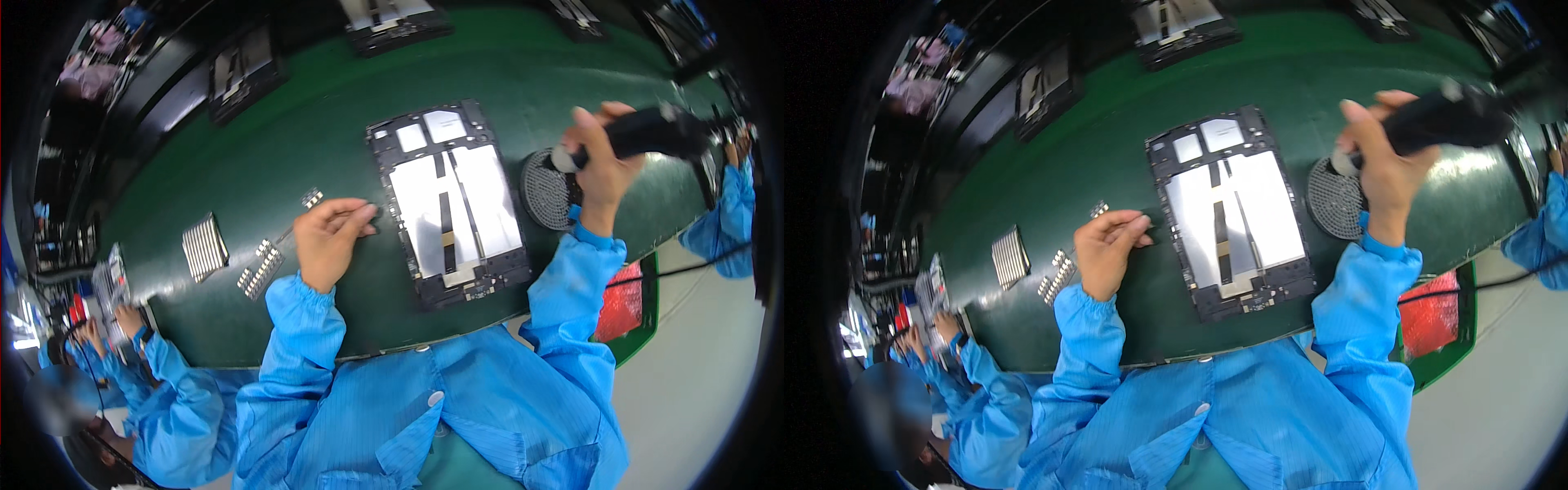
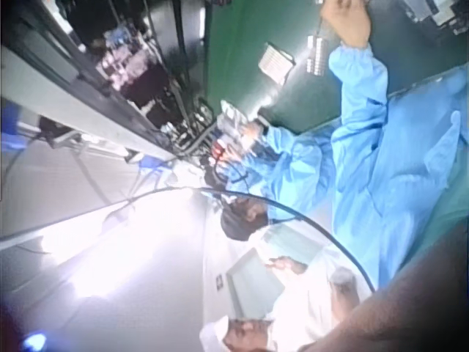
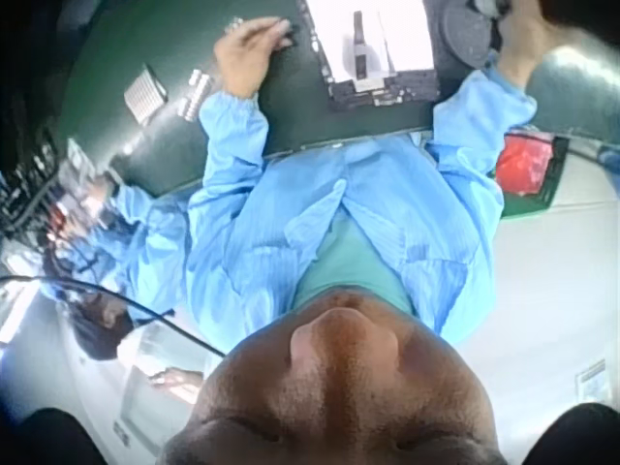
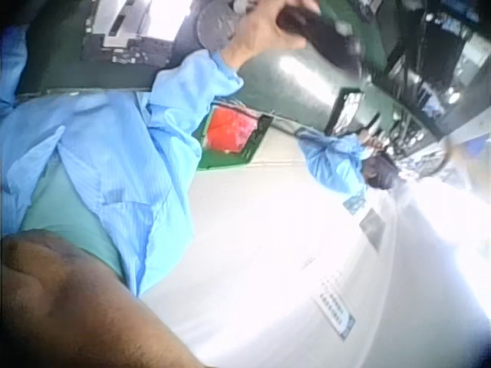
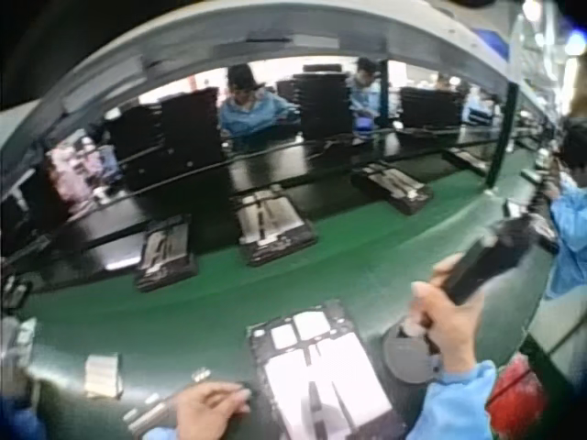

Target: The recorder uses an electric screwdriver to attach components to a tablet frame on an electronics assembly line.

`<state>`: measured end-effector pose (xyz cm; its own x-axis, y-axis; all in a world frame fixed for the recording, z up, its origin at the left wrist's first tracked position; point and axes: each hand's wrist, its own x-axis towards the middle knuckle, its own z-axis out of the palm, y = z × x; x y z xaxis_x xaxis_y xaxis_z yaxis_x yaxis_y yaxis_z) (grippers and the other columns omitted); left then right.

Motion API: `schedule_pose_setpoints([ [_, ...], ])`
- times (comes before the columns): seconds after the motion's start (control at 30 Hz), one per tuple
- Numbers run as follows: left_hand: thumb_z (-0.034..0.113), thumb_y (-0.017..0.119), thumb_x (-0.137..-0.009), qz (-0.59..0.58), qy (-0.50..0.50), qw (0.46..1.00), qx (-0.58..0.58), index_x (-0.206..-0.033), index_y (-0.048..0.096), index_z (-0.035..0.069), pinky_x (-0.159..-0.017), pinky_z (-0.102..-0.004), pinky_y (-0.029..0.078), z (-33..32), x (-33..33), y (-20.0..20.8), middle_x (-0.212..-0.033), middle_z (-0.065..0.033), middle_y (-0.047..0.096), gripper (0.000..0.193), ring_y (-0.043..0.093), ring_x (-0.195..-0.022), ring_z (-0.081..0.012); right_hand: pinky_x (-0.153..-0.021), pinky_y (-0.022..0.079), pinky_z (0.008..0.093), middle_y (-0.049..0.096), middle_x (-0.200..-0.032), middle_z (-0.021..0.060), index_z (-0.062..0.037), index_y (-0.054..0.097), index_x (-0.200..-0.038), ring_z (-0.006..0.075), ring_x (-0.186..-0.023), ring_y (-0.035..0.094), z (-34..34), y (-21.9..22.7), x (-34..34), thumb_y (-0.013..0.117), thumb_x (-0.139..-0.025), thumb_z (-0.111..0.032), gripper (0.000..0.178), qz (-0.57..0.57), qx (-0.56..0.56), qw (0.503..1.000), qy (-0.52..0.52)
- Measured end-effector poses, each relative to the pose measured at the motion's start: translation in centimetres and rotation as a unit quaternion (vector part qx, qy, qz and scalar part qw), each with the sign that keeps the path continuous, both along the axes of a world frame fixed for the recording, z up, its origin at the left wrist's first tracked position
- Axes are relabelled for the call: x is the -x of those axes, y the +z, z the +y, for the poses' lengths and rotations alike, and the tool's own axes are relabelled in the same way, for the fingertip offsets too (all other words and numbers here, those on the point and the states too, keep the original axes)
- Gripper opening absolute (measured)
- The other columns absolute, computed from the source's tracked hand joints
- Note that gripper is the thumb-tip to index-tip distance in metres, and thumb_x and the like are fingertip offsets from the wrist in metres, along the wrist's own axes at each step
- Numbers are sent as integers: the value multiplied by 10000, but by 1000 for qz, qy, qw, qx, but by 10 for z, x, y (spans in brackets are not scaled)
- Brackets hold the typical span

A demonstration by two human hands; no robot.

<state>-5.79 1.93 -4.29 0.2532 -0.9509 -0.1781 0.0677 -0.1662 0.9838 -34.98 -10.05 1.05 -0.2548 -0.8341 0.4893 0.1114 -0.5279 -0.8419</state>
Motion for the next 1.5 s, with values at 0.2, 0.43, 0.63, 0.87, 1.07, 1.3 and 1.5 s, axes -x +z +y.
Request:
schedule_pose_setpoints([
  [0.2, 64, 689, -818, -15, -39, 999, -17, -906, 651, -38, -568, -213, 484, -7, 7, -1, -761, -54, 663, 139, 610, -618, -93, -507, 481, 338, 555, -618, 86, -28, 507, -1029, 168, -488, 535, 19, 25, -22, 651, -767, 65, 313, -41, 86, 989, 113],
  [0.43, 63, 712, -781, -108, -14, 990, 94, -835, 665, -27, -564, -227, 463, -26, 11, -23, -799, -67, 627, 115, 588, -651, -87, -511, 498, 309, 557, -630, 86, -36, 475, -1044, 169, -505, 562, 43, 34, -77, 646, -774, 71, 336, -67, 72, 967, 233],
  [0.63, 53, 713, -772, -137, 9, 984, 112, -825, 667, -23, -560, -227, 462, -25, 14, -22, -797, -72, 629, 104, 583, -634, -100, -475, 465, 220, 600, -658, 60, 6, 539, -966, 104, -530, 581, 38, 22, -128, 706, -723, 93, 308, -8, 22, 961, 275],
  [0.87, 41, 730, -753, -97, -11, 993, 64, -804, 656, -36, -537, -227, 468, -27, 9, -11, -750, -70, 641, 119, 581, -614, -84, -451, 422, 201, 587, -600, 52, 29, 541, -945, 84, -494, 556, 29, 7, -142, 714, -726, 80, 283, 3, 4, 962, 274],
  [1.07, 137, 737, -788, -71, -58, 996, -6, -841, 630, 11, -428, -184, 441, -32, 0, -11, -710, -11, 630, 174, 589, -607, -50, -451, 426, 202, 590, -603, 53, 32, 540, -945, 89, -495, 559, 28, 4, -144, 712, -724, 88, 287, 18, -8, 963, 268],
  [1.3, 39, 737, -747, -16, -62, 996, -57, -790, 653, -49, -532, -224, 519, -36, 0, 3, -702, -79, 659, 128, 613, -593, -89, -480, 472, 214, 603, -617, 59, 38, 534, -963, 96, -519, 583, 32, 17, -154, 720, -719, 87, 311, 0, 10, 958, 288],
  [1.5, 16, 719, -752, -13, -58, 997, -44, -793, 658, -42, -497, -222, 487, -35, -2, -3, -693, -80, 658, 94, 610, -581, -97, -478, 465, 211, 617, -630, 65, 45, 562, -922, 94, -529, 588, 27, 4, -171, 734, -706, 83, 279, 22, 8, 953, 301],
])
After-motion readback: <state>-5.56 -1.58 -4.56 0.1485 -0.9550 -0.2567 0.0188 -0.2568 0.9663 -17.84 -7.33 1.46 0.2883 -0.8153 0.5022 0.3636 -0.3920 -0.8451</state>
